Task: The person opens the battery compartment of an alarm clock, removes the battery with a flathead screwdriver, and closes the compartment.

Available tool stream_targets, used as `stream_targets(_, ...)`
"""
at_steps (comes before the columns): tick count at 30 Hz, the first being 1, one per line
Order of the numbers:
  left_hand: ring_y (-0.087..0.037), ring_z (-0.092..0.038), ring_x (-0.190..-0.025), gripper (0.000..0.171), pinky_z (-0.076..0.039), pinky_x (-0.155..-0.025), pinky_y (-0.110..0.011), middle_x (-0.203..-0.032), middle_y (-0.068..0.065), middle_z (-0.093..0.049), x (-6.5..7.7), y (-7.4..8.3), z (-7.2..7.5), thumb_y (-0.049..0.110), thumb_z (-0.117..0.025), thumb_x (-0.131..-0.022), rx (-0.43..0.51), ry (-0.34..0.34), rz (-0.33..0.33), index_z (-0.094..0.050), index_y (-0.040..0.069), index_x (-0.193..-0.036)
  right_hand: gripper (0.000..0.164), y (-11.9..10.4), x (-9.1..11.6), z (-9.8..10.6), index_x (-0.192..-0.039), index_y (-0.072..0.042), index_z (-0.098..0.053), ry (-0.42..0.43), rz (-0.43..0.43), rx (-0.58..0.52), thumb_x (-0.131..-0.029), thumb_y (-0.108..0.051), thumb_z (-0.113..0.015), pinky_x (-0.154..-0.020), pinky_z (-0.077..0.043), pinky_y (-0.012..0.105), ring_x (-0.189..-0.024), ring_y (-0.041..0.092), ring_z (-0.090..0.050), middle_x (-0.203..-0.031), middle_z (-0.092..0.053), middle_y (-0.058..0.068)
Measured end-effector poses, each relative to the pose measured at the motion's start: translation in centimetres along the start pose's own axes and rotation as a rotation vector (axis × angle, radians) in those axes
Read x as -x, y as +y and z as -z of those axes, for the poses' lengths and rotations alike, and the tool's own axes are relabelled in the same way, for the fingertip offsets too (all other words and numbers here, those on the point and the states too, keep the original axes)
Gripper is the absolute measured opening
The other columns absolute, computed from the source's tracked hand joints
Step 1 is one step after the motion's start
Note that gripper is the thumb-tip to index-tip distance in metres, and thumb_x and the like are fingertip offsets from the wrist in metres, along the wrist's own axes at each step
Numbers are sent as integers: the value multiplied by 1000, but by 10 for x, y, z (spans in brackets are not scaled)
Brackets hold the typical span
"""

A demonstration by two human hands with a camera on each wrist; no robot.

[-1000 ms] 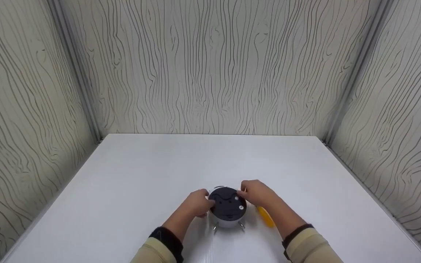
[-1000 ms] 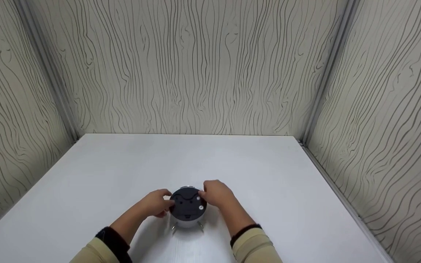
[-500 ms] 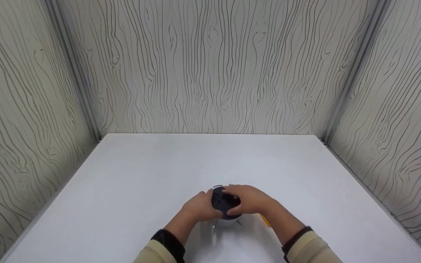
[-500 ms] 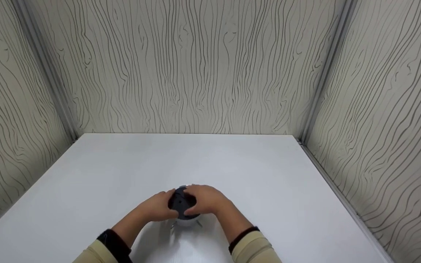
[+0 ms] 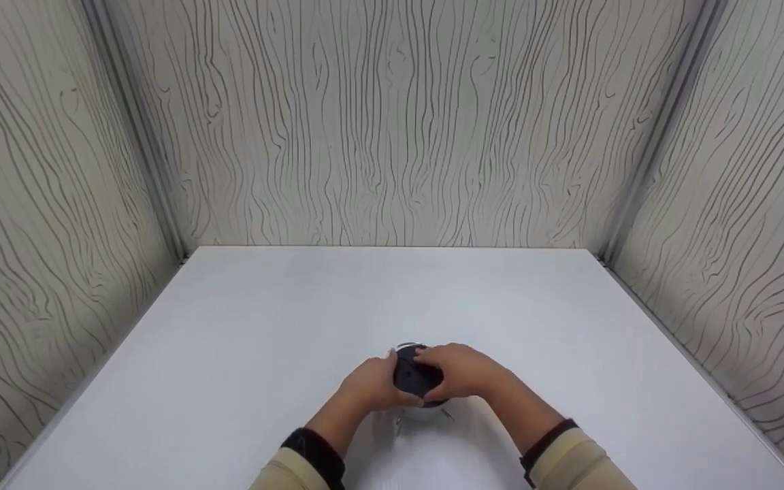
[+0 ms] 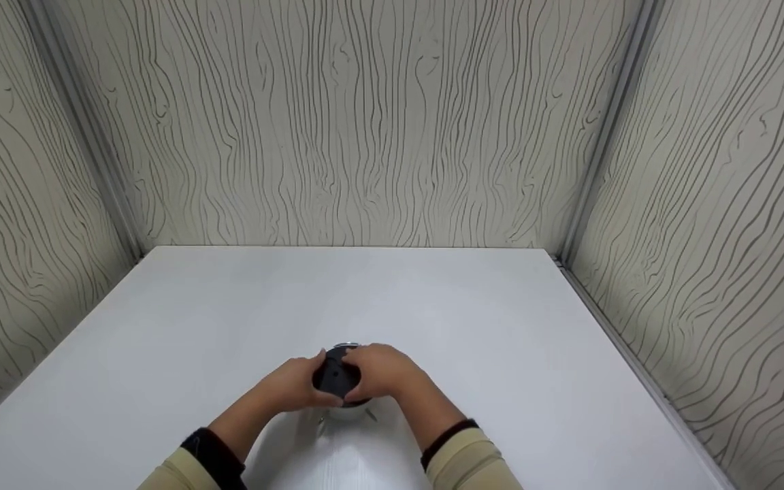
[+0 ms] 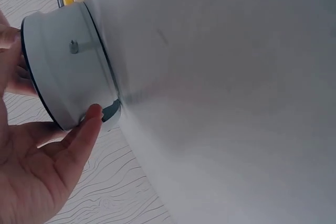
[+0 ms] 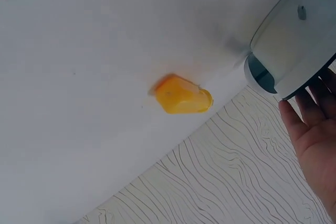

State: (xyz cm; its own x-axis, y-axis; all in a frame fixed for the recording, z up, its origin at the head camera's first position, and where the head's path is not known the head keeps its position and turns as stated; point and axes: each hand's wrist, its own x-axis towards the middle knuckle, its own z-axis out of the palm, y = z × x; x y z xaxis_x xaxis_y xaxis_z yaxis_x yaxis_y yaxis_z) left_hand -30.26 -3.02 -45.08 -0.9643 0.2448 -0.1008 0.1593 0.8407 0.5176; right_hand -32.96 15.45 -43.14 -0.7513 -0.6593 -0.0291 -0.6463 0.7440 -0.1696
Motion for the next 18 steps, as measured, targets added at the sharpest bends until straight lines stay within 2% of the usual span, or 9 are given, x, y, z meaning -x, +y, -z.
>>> stream_targets(8,-26,-56,-105,104,-46,-88,-40,-116,-15,-59,-3,0,-2,49,-81,-58,-56,30,1,-36,0,-138,57,-7,-4,2,-126,-19,-56,-17,0,64,-74,-38,-72,-88,-46,39,-108,21,-55,-123,-58,0)
stream_targets(18,-23,-56,-99,100,-46,-87,-40,-112,-12,-62,-4,4,0,48,-83,-57,-68,9,15,-41,0,-134,59,-13,-7,3,-125,-22,-56,-33,-24,82,-71,-38,-73,-74,-49,34,-88,16,-56,-101,-64,-1)
